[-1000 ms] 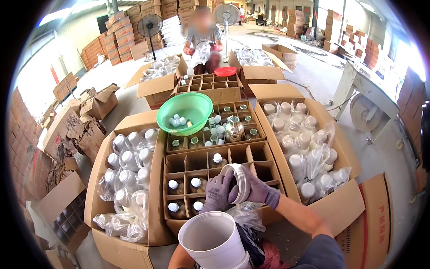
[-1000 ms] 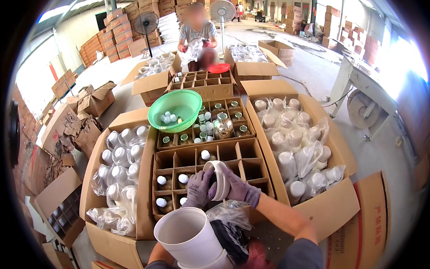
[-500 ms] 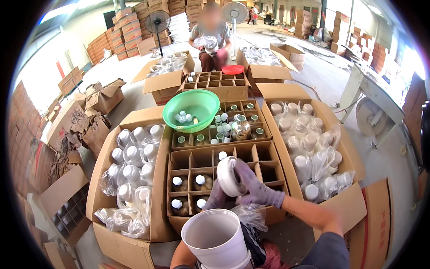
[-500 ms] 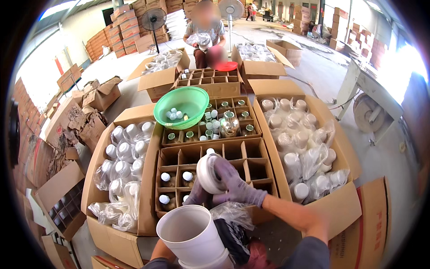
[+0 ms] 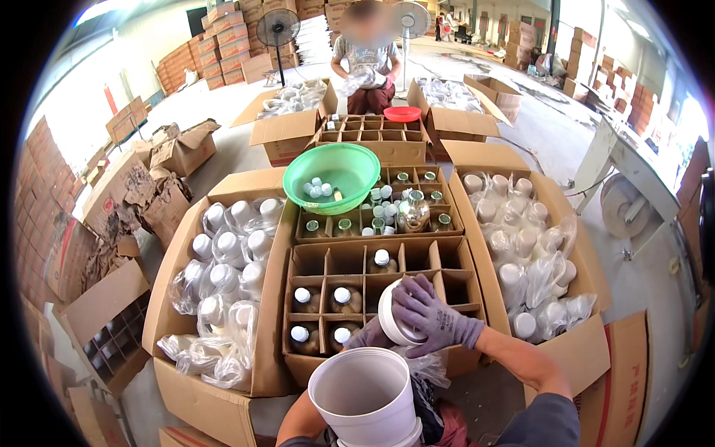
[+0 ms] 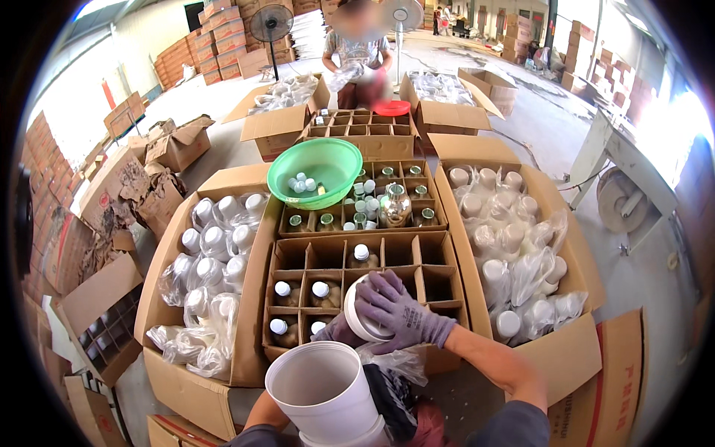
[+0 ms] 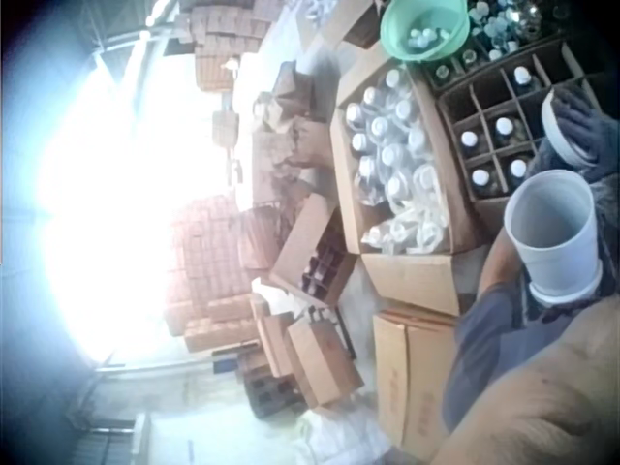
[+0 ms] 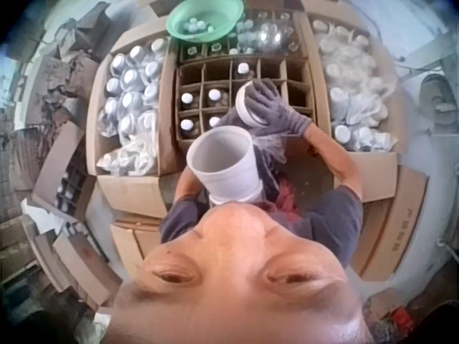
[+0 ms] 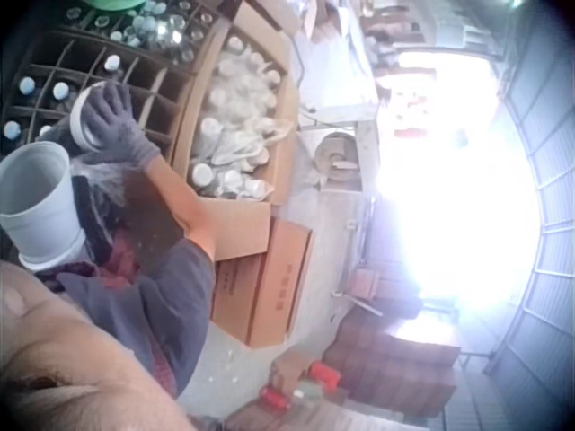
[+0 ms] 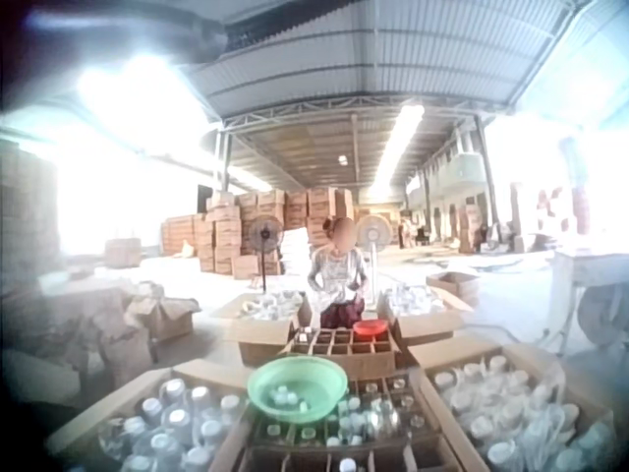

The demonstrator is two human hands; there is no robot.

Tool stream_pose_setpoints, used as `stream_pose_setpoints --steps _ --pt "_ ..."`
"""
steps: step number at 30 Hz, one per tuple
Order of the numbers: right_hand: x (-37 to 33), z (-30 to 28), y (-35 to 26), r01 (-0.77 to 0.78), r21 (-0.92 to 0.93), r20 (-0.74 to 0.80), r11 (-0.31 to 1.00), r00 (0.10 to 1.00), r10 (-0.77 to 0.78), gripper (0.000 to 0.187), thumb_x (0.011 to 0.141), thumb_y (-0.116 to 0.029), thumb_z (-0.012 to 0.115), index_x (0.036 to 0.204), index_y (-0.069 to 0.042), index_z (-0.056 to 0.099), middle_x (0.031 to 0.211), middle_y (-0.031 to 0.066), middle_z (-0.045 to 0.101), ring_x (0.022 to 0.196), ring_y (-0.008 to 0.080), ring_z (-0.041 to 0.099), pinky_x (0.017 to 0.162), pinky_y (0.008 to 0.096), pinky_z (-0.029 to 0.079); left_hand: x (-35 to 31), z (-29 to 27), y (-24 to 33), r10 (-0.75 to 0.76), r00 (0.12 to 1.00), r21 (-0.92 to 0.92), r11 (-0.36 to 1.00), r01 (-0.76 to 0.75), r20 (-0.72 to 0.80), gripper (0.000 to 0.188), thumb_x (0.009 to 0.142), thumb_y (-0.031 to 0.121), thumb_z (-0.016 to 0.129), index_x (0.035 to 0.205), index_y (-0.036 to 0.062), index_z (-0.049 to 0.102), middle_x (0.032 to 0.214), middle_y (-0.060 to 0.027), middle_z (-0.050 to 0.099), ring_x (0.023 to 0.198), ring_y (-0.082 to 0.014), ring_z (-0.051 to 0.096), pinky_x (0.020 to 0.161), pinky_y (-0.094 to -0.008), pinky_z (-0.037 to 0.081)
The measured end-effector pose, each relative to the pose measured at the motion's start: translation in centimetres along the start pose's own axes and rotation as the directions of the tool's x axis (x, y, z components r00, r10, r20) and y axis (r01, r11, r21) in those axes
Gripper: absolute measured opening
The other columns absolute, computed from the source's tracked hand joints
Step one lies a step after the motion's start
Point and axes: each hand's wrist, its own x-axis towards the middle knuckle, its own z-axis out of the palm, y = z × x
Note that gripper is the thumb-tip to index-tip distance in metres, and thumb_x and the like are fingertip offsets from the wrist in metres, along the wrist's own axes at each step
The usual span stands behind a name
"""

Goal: The person packs components into a large thermos-like container by placing a metal cylinder and a plastic lid inside, then wraps the container in a plastic bag and places it into a cardboard shipping box.

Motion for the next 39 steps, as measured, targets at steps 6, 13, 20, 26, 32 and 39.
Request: stream_pose_setpoints --steps 6,13,20,26,32,39 --pt "-1.5 1.5 1.0 -0.225 0.973 0.206 -0.053 0.741 0.639 0.094 0.089 -0.041 0.064 0.156 -0.014 0.002 0.148 0.0176 0.031 0.126 0.0317 0.048 0.104 0.0447 0.041 0.4 0.7 1.5 0.337 0.933 0.325 0.874 -0.361 0.131 0.081 0.074 0.022 0.081 0.139 0.0017 0.036 0.117 -0.0236 0.061 0.103 -0.0344 0.065 0.088 -0.0413 0.051" --pt "0.0 1.1 -0.6 -0.145 0.299 -0.227 0.943 0.949 0.218 0.109 0.076 -0.059 0.069 0.153 -0.002 0.016 0.158 0.0268 0.011 0.148 0.0429 0.004 0.117 0.0548 0.001 0.3 1.1 -0.2 0.09 0.993 0.483 0.868 -0.114 0.071 0.063 0.082 0.022 0.075 0.131 -0.0008 0.043 0.111 -0.0156 0.065 0.099 -0.023 0.066 0.083 -0.0364 0.054" --pt "1.9 -3.6 -0.9 -0.234 0.602 0.022 0.763 0.961 0.276 0.11 0.077 -0.056 0.069 0.154 -0.004 0.009 0.155 0.0247 0.019 0.144 0.0377 0.016 0.115 0.0481 0.015 -0.5 0.4 2.3 -0.01 1.0 -0.359 0.934 0.002 -0.02 0.059 0.084 0.024 0.073 0.127 -0.004 0.044 0.105 -0.0204 0.066 0.096 -0.021 0.067 0.081 -0.0365 0.054" --pt "-0.4 0.1 -2.3 -0.213 0.974 0.226 -0.082 0.85 0.476 0.095 0.089 -0.03 0.065 0.155 -0.011 0.0 0.13 0.0217 0.051 0.121 0.0291 0.052 0.101 0.0415 0.043 -1.7 1.5 0.1 0.164 0.986 0.218 0.963 -0.157 -0.015 0.05 0.088 0.026 0.067 0.127 0.0011 0.047 0.099 -0.0241 0.066 0.093 -0.0259 0.068 0.079 -0.039 0.053" --pt "-1.8 -0.6 -1.1 0.022 0.195 -0.149 0.981 0.989 0.008 0.093 0.068 -0.057 0.076 0.138 -0.006 0.042 0.149 0.0315 0.025 0.141 0.0547 0.013 0.115 0.0622 0.005 -0.7 2.8 0.0 0.086 0.987 0.148 0.983 -0.106 0.136 0.053 0.087 0.025 0.068 0.129 0.0023 0.045 0.1 -0.0253 0.066 0.094 -0.0315 0.067 0.079 -0.0407 0.053" --pt "-0.3 -4.9 0.2 -0.025 0.218 -0.051 0.976 0.998 0.037 0.109 0.068 -0.071 0.071 0.149 -0.012 0.027 0.149 0.022 0.032 0.14 0.0452 0.024 0.112 0.0635 0.018 -0.6 1.6 1.0 0.128 0.99 -0.069 0.99 -0.124 0.062 0.057 0.085 0.025 0.07 0.131 0.0038 0.043 0.101 -0.0266 0.066 0.096 -0.0379 0.066 0.08 -0.0427 0.053"
